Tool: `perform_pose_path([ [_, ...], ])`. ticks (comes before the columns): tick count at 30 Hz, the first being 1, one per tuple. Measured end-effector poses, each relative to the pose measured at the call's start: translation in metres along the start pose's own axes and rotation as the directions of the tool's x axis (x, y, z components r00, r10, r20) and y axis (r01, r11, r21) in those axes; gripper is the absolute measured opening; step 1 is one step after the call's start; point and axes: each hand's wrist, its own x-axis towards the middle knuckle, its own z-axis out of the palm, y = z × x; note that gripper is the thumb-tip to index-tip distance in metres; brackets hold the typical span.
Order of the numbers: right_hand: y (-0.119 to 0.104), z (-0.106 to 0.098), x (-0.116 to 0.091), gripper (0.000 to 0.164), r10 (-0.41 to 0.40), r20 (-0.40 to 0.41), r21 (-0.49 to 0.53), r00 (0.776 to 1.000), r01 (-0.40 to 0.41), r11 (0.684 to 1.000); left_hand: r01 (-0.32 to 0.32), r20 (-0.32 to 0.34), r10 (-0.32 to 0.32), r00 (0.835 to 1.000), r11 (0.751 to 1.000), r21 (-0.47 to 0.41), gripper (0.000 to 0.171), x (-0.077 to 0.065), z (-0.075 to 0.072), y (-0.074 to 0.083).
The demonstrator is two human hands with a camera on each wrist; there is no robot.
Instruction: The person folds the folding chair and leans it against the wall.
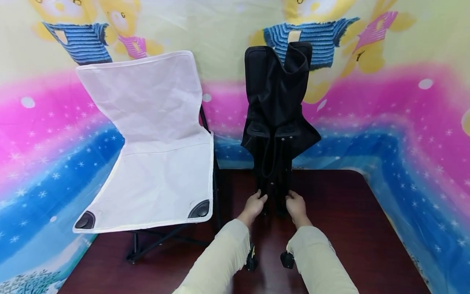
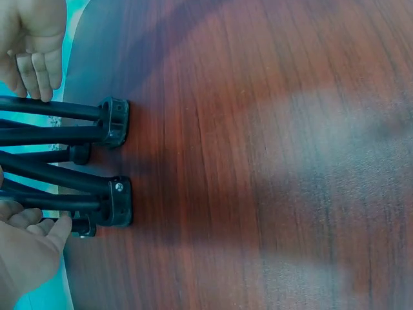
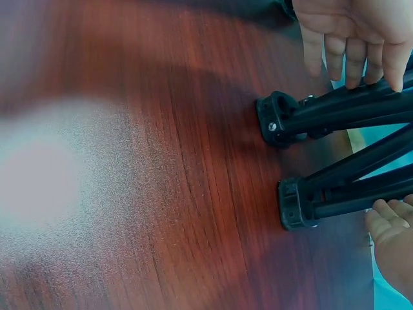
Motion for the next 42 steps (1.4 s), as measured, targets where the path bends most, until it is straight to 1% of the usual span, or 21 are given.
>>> perform_pose_path([
  [4, 0.0, 0.003, 0.001, 0.047, -0.002, 0.035, 0.026, 0.999, 0.001, 1.0, 0.009, 0.008, -0.009, 1.0, 1.0, 0.025, 0.05, 0.002, -0.004, 0.002],
  [7, -0.003, 0.006, 0.003, 0.048, 0.0, 0.061, 0.049, 0.998, -0.002, 0.999, 0.012, 0.008, -0.012, 1.0, 0.999, 0.053, 0.05, 0.003, -0.009, 0.003],
  [10, -0.006, 0.008, 0.005, 0.049, 0.0, 0.072, 0.043, 0.997, -0.004, 0.999, 0.015, 0.013, -0.016, 1.0, 0.996, 0.087, 0.049, 0.004, -0.015, 0.002],
  [13, -0.007, 0.009, 0.006, 0.048, 0.011, 0.072, 0.032, 0.997, -0.013, 0.999, 0.012, 0.021, -0.014, 1.0, 0.995, 0.097, 0.049, 0.002, -0.019, 0.002],
  [16, -0.003, 0.008, 0.007, 0.05, -0.001, 0.078, 0.03, 0.997, -0.001, 1.0, -0.002, 0.01, 0.001, 1.0, 0.995, 0.102, 0.049, 0.0, -0.018, 0.003],
  [17, 0.001, 0.008, 0.008, 0.052, -0.021, 0.073, 0.023, 0.997, 0.02, 1.0, -0.006, 0.006, 0.005, 1.0, 0.995, 0.102, 0.049, -0.001, -0.018, 0.003],
  [19, 0.005, 0.007, 0.009, 0.054, -0.03, 0.069, 0.011, 0.997, 0.03, 1.0, -0.004, 0.004, 0.004, 1.0, 0.995, 0.096, 0.05, -0.002, -0.016, 0.004],
  [23, 0.007, 0.004, 0.004, 0.054, -0.042, 0.07, -0.033, 0.997, 0.045, 0.998, -0.011, 0.003, 0.011, 1.0, 0.996, 0.085, 0.053, 0.007, -0.016, -0.005],
  [24, 0.005, 0.003, 0.0, 0.053, -0.027, 0.079, -0.04, 0.997, 0.031, 0.999, -0.056, -0.006, 0.057, 0.998, 0.994, 0.091, 0.055, 0.014, -0.017, -0.014],
  [27, 0.002, -0.001, -0.007, 0.05, -0.029, 0.096, -0.044, 0.995, 0.033, 0.999, -0.075, -0.03, 0.078, 0.996, 0.993, 0.094, 0.057, 0.017, -0.022, -0.02],
  [30, 0.001, -0.004, -0.012, 0.051, -0.035, 0.105, -0.047, 0.994, 0.04, 0.998, -0.073, -0.065, 0.078, 0.995, 0.995, 0.072, 0.052, 0.007, -0.027, -0.016],
  [31, 0.002, -0.005, -0.013, 0.051, -0.038, 0.104, -0.045, 0.994, 0.043, 0.998, -0.039, -0.073, 0.043, 0.996, 0.998, 0.058, 0.049, -0.003, -0.029, -0.008],
  [34, 0.004, -0.008, -0.016, 0.051, -0.059, 0.094, -0.054, 0.994, 0.064, 0.996, -0.073, -0.111, 0.081, 0.991, 0.995, 0.075, 0.045, -0.017, -0.03, -0.001],
  [37, 0.006, -0.01, -0.019, 0.052, -0.075, 0.087, -0.069, 0.993, 0.081, 0.994, -0.097, -0.117, 0.106, 0.987, 0.992, 0.081, 0.044, -0.028, -0.029, 0.005],
  [42, 0.005, -0.011, -0.027, 0.054, -0.101, 0.074, -0.092, 0.992, 0.107, 0.99, -0.145, -0.114, 0.151, 0.982, 0.988, 0.059, 0.043, -0.036, -0.026, 0.01],
])
